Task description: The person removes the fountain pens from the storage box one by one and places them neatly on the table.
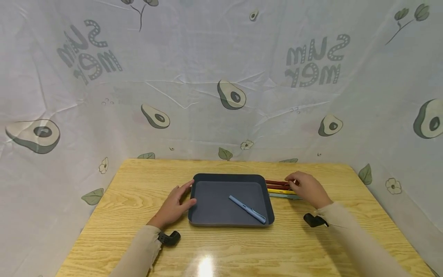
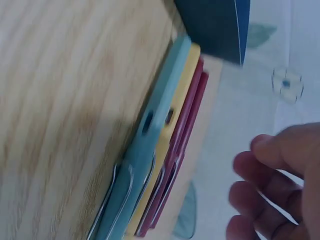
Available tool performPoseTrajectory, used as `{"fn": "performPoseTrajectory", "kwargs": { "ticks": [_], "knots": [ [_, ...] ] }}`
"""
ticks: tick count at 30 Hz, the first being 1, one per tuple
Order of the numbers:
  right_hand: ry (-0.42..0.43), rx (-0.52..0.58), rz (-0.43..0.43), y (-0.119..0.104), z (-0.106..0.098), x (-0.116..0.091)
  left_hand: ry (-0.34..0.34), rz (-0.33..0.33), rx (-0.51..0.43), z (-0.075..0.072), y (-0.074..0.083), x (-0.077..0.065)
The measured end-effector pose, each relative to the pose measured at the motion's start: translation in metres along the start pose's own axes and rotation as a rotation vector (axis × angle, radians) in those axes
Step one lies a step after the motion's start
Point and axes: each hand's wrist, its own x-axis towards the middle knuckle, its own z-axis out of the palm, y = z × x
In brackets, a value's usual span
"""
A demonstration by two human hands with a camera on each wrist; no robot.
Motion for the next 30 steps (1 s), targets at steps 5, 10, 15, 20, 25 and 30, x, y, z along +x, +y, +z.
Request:
{"fn": "performPoseTrajectory", "kwargs": {
  "ticks": [5, 10, 15, 20, 25, 30],
  "knots": [
    [-0.031, -0.060, -0.063, -0.021, 0.003, -0.004, -0.002, -0.014, -0.011, 0.002, -0.002, -0.002],
    [-0.017, -0.115, -0.109, -0.037, 0.002, -0.009, -0.014, -0.035, -0.005, 0.002, -0.002, -0.002],
    [-0.022, -0.167, -0.169, -0.052, 0.000, -0.013, -0.020, -0.045, -0.004, 0.000, 0.000, 0.000],
    [-0.020, -0.159, -0.200, -0.064, 0.002, -0.016, -0.024, -0.039, 0.002, -0.002, 0.002, 0.000],
    [-0.005, -0.175, -0.284, -0.075, 0.009, -0.021, -0.017, -0.034, -0.018, -0.003, 0.004, 0.000],
    [-0.045, -0.168, -0.339, -0.085, 0.014, -0.025, -0.010, -0.018, -0.011, -0.002, 0.001, 0.001]
  ]
}}
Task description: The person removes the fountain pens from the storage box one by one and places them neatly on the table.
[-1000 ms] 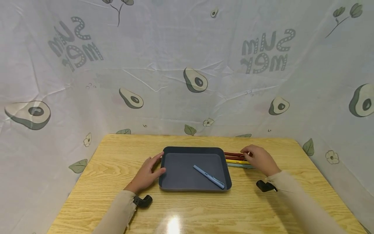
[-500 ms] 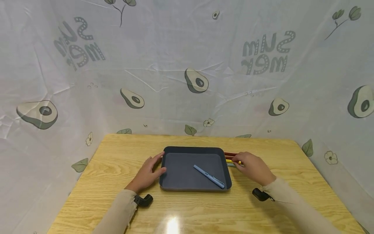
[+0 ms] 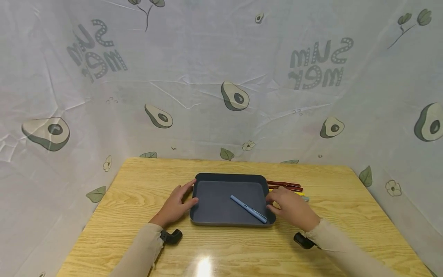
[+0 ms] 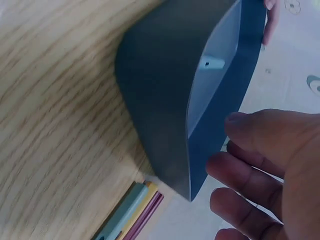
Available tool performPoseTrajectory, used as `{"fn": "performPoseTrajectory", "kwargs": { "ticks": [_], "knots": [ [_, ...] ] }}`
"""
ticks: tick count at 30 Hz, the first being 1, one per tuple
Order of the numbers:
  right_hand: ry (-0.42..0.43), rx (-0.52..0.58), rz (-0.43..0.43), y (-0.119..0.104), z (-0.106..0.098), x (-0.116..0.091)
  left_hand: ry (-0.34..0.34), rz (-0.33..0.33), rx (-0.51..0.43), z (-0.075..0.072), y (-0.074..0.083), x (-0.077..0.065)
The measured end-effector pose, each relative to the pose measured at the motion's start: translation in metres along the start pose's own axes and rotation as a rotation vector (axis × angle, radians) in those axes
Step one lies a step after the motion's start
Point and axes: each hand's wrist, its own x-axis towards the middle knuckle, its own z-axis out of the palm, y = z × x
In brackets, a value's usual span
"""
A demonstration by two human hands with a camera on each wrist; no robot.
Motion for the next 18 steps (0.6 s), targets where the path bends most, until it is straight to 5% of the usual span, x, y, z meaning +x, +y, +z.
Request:
{"fn": "performPoseTrajectory", "kwargs": {
  "ticks": [18],
  "knots": [
    [-0.107, 0.031, -0.108, -0.016, 0.013, 0.012, 0.005, 0.009, 0.005, 0.002, -0.005, 0.002]
  ]
}}
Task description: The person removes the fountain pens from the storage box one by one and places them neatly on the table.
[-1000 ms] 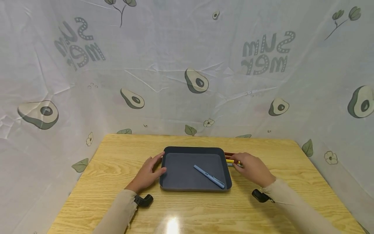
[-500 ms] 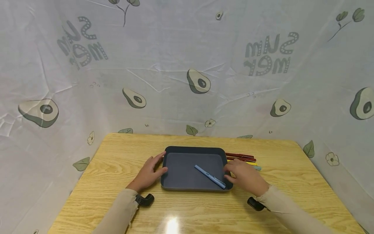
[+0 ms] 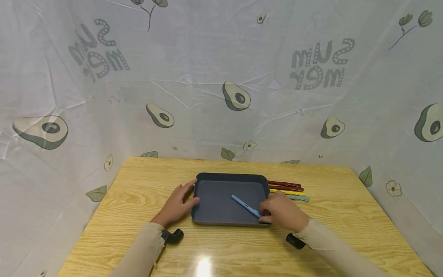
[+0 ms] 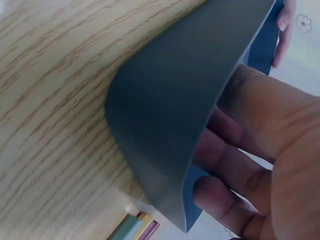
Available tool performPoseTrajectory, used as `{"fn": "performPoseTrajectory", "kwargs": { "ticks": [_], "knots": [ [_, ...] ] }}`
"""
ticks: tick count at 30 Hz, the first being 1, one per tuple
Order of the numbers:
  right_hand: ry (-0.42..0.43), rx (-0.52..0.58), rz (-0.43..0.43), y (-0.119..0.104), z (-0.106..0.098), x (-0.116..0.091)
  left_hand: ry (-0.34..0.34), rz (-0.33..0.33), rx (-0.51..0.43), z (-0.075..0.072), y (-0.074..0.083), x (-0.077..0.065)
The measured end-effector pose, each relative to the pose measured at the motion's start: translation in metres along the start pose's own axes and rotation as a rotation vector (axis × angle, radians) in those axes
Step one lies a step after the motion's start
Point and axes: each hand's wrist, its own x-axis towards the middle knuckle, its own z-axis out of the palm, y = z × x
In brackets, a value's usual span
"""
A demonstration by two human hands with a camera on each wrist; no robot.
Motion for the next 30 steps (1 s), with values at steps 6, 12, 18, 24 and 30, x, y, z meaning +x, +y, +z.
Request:
{"fn": "performPoseTrajectory", "kwargs": {
  "ticks": [6, 12, 18, 24, 30],
  "knots": [
    [-0.003, -0.012, -0.009, -0.001, 0.001, 0.002, -0.001, 0.006, 0.006, 0.000, 0.003, 0.001],
    [-0.005, -0.028, -0.014, 0.000, 0.003, 0.002, -0.010, -0.007, 0.008, -0.001, 0.004, 0.000],
    [-0.009, -0.044, 0.014, 0.002, 0.009, 0.002, -0.013, -0.024, 0.004, 0.000, 0.003, -0.001],
    [-0.008, -0.083, 0.050, 0.005, 0.014, 0.005, -0.014, -0.027, -0.003, 0.000, 0.004, -0.001],
    [0.014, -0.153, 0.024, 0.008, 0.018, 0.010, -0.009, -0.013, -0.002, -0.001, 0.005, -0.002]
  ]
}}
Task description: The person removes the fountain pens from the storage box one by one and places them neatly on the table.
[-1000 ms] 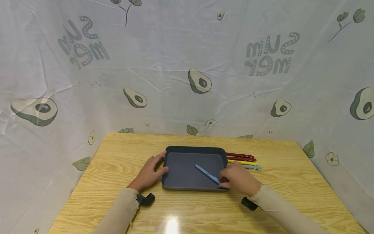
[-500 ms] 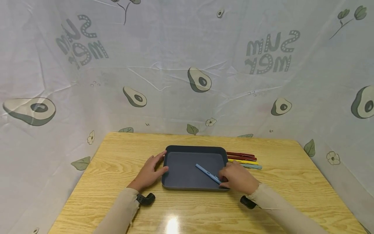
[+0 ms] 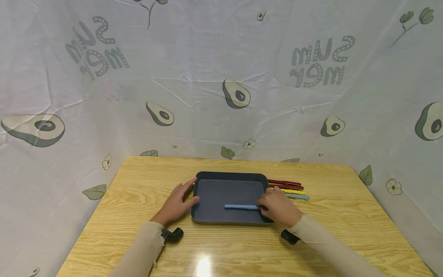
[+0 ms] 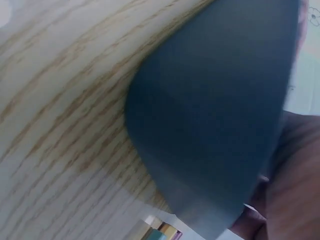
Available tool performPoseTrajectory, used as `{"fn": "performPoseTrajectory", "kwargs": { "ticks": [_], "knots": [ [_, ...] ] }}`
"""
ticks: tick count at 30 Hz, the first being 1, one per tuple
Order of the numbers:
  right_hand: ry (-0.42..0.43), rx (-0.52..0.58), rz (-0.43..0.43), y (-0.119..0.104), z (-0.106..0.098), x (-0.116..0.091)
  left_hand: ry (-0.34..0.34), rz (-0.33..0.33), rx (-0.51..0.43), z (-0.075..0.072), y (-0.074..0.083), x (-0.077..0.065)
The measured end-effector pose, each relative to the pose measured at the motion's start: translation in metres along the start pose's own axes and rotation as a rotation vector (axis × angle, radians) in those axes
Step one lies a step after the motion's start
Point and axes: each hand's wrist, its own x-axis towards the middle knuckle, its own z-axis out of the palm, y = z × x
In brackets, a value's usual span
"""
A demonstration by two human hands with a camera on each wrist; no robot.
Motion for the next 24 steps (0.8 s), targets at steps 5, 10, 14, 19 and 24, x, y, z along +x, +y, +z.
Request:
{"fn": "performPoseTrajectory", "kwargs": {
  "ticks": [5, 10, 14, 19, 24],
  "knots": [
    [0.020, 0.013, -0.029, 0.004, 0.005, 0.003, 0.001, 0.003, 0.009, -0.001, 0.000, 0.000],
    [0.060, 0.166, -0.018, 0.006, 0.009, 0.004, -0.004, 0.003, 0.012, -0.001, -0.001, 0.001],
    [0.095, 0.282, 0.027, 0.007, 0.010, 0.003, -0.012, 0.018, 0.009, -0.001, 0.001, 0.003],
    [0.152, 0.330, 0.083, 0.010, 0.008, -0.001, -0.006, 0.027, 0.007, 0.000, 0.001, 0.003],
    [0.197, 0.401, 0.174, 0.013, 0.003, -0.010, -0.006, -0.002, 0.015, -0.001, -0.001, 0.000]
  ]
}}
